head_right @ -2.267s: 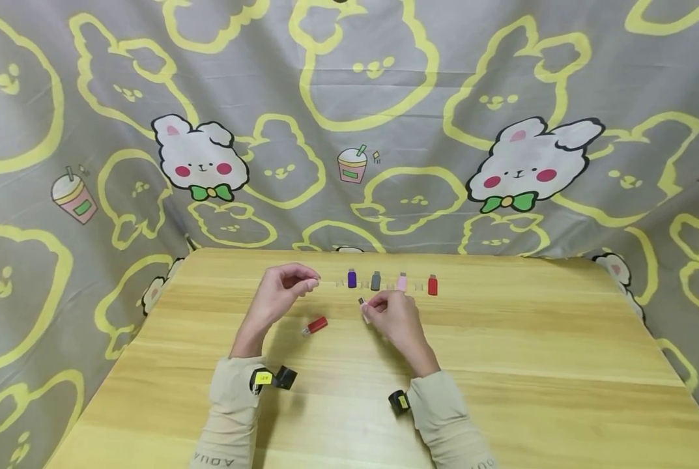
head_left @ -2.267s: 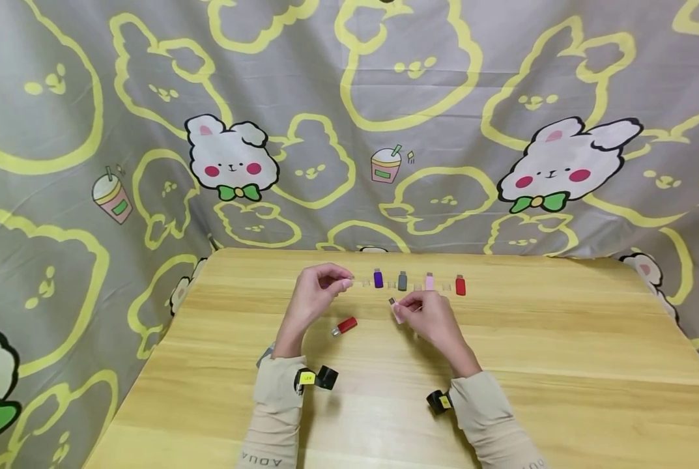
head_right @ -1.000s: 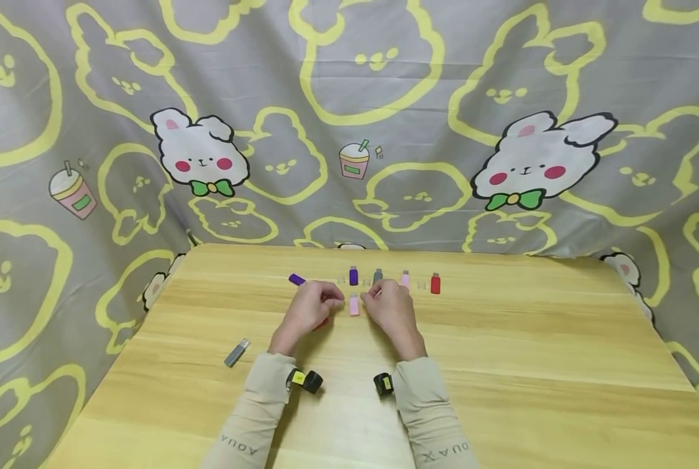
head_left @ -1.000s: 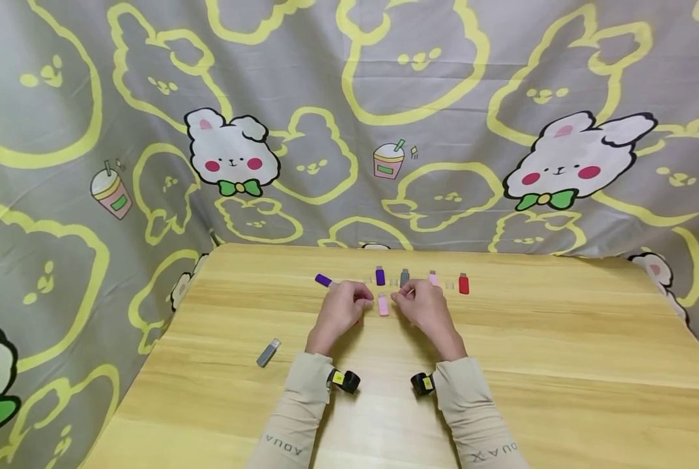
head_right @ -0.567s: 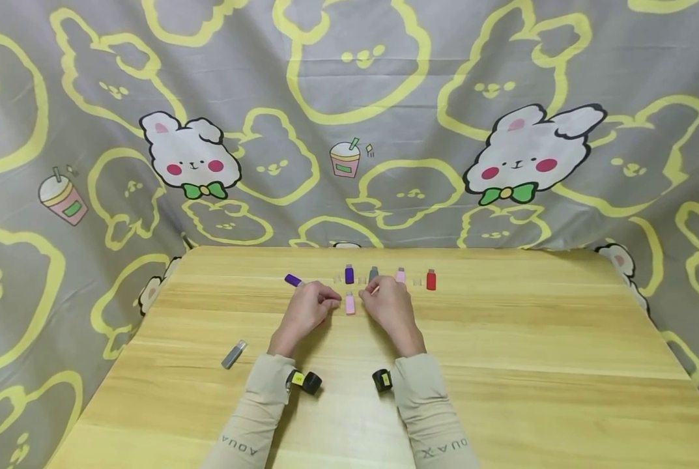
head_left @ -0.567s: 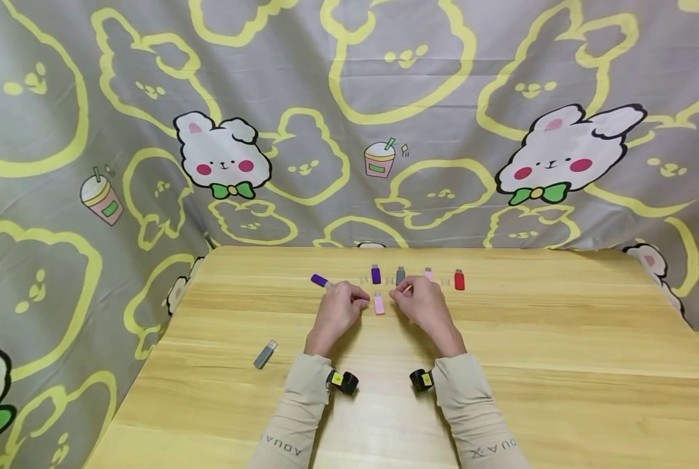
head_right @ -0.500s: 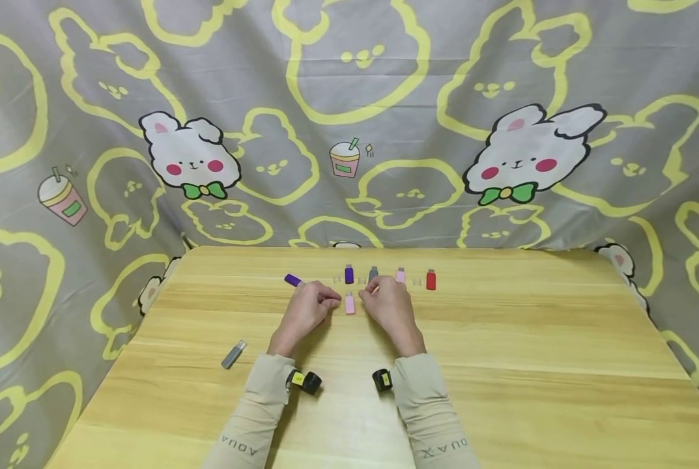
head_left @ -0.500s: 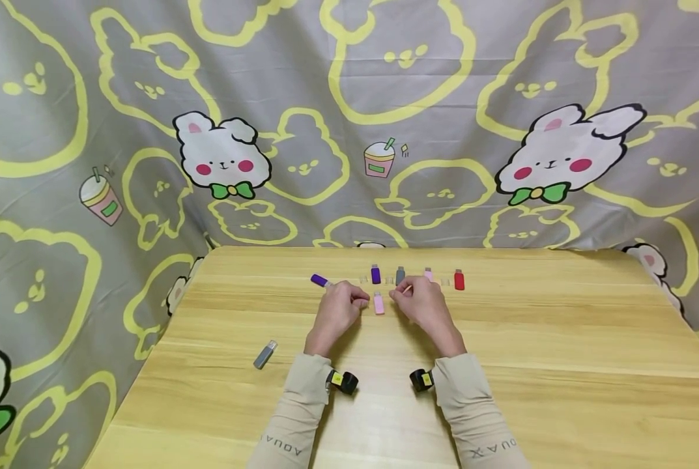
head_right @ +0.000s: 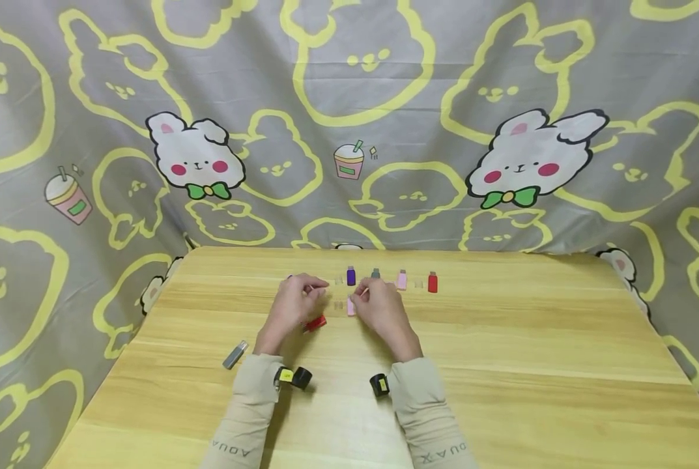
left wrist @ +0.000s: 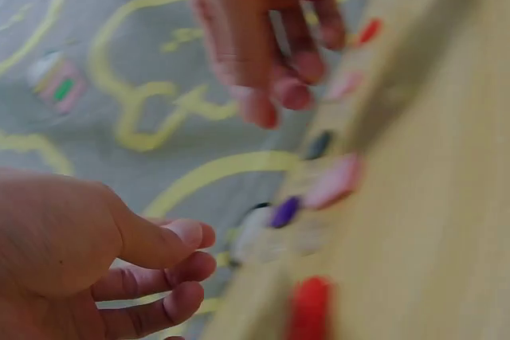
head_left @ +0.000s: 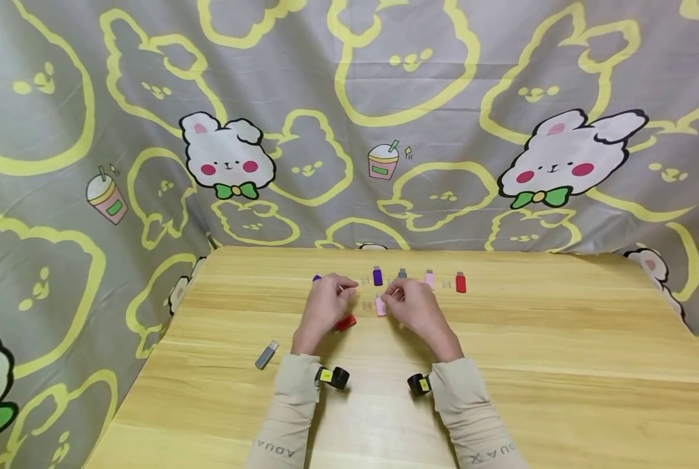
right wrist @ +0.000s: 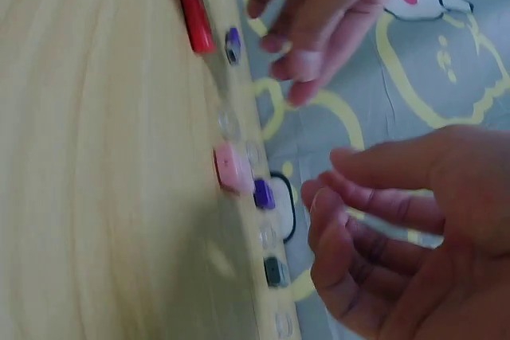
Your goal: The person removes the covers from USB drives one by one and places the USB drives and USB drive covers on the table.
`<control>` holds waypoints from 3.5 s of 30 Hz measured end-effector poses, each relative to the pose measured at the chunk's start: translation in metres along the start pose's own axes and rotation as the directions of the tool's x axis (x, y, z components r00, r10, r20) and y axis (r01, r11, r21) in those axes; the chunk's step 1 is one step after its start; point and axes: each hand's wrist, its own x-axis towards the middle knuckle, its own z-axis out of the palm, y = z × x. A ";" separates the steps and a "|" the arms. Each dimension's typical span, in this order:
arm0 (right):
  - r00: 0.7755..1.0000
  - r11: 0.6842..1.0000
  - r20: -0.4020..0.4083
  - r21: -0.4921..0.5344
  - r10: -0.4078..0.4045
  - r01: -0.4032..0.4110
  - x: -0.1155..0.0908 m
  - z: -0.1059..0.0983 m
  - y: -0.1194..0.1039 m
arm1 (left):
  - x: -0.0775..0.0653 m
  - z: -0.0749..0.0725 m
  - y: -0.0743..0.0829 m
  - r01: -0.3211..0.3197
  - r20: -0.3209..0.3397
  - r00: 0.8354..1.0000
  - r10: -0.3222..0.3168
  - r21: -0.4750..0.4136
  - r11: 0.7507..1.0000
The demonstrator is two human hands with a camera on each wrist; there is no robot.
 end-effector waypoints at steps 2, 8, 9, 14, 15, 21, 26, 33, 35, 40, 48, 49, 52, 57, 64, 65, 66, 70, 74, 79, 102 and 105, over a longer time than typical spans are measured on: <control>0.996 0.997 0.029 -0.004 -0.081 0.081 0.000 0.008 -0.006 | -0.001 -0.016 -0.002 0.014 -0.044 0.999 -0.016 -0.056 0.998; 0.962 0.967 0.122 -0.047 -0.244 0.252 -0.001 0.039 -0.026 | -0.007 -0.059 -0.010 0.014 -0.178 0.983 -0.045 -0.172 0.985; 0.953 0.958 0.131 -0.063 -0.272 0.281 -0.002 0.043 -0.028 | -0.008 -0.064 -0.012 0.016 -0.193 0.980 -0.051 -0.180 0.983; 0.910 0.907 0.177 -0.135 -0.375 0.400 -0.005 0.060 -0.032 | -0.011 -0.083 -0.020 0.030 -0.230 0.970 -0.079 -0.211 0.977; 0.903 0.898 0.190 -0.146 -0.386 0.415 -0.005 0.062 -0.033 | -0.012 -0.085 -0.021 0.028 -0.236 0.969 -0.080 -0.216 0.976; 0.869 0.853 0.250 -0.205 -0.428 0.479 -0.006 0.072 -0.037 | -0.012 -0.092 -0.026 -0.004 -0.255 0.965 -0.061 -0.245 0.970; 0.874 0.859 0.254 -0.211 -0.413 0.467 -0.008 0.071 -0.036 | -0.010 -0.088 -0.022 -0.010 -0.232 0.971 -0.050 -0.252 0.968; 0.904 0.927 0.274 -0.088 -0.329 0.364 -0.007 0.065 -0.033 | -0.009 -0.082 -0.019 -0.021 -0.206 0.978 -0.029 -0.237 0.971; 0.909 0.939 0.279 -0.060 -0.310 0.339 -0.006 0.062 -0.032 | -0.009 -0.079 -0.018 -0.025 -0.195 0.981 -0.022 -0.234 0.972; 0.935 0.968 0.254 0.030 -0.247 0.247 -0.003 0.042 -0.031 | -0.009 -0.070 -0.011 -0.029 -0.136 0.991 -0.004 -0.240 0.970; 0.971 0.969 0.120 0.165 -0.207 0.186 -0.001 0.000 -0.026 | -0.007 -0.050 0.002 -0.073 0.073 0.993 0.094 -0.245 0.967; 0.974 0.968 0.103 0.171 -0.203 0.184 -0.001 -0.004 -0.025 | -0.006 -0.047 0.003 -0.079 0.098 0.989 0.107 -0.257 0.963; 0.979 0.966 0.069 0.188 -0.192 0.176 -0.002 -0.011 -0.022 | -0.005 -0.039 0.007 -0.092 0.163 0.976 0.147 -0.301 0.949; 0.981 0.968 0.047 0.176 -0.188 0.178 -0.002 -0.019 -0.020 | -0.004 -0.031 0.014 -0.115 0.196 0.960 0.198 -0.367 0.923; 0.981 0.971 0.040 0.157 -0.191 0.182 -0.002 -0.022 -0.020 | -0.004 -0.026 0.021 -0.104 0.177 0.966 0.190 -0.406 0.908; 0.980 0.970 0.040 0.156 -0.193 0.184 -0.002 -0.022 -0.020 | -0.004 -0.026 0.021 -0.100 0.177 0.967 0.185 -0.406 0.908; 0.980 0.970 0.040 0.155 -0.194 0.185 -0.002 -0.022 -0.020 | -0.004 -0.025 0.021 -0.094 0.178 0.967 0.180 -0.406 0.909; 0.979 0.970 0.047 0.153 -0.200 0.191 -0.002 -0.022 -0.020 | -0.004 -0.023 0.021 -0.079 0.185 0.970 0.159 -0.380 0.922; 0.976 0.972 0.095 0.150 -0.196 0.181 -0.002 -0.020 -0.017 | -0.004 -0.020 0.019 -0.084 0.186 0.971 0.153 -0.332 0.939; 0.971 0.973 0.145 0.154 -0.193 0.170 -0.002 -0.021 -0.016 | -0.004 -0.019 0.019 -0.080 0.188 0.972 0.143 -0.305 0.949; 0.997 0.997 0.030 0.031 -0.065 0.064 -0.004 -0.049 0.011 | -0.007 -0.062 -0.006 -0.018 -0.030 1.000 0.009 -0.336 0.942; 0.998 0.998 -0.007 0.036 -0.055 0.056 -0.004 -0.048 0.012 | -0.005 -0.057 -0.003 -0.030 0.001 0.999 0.032 -0.307 0.951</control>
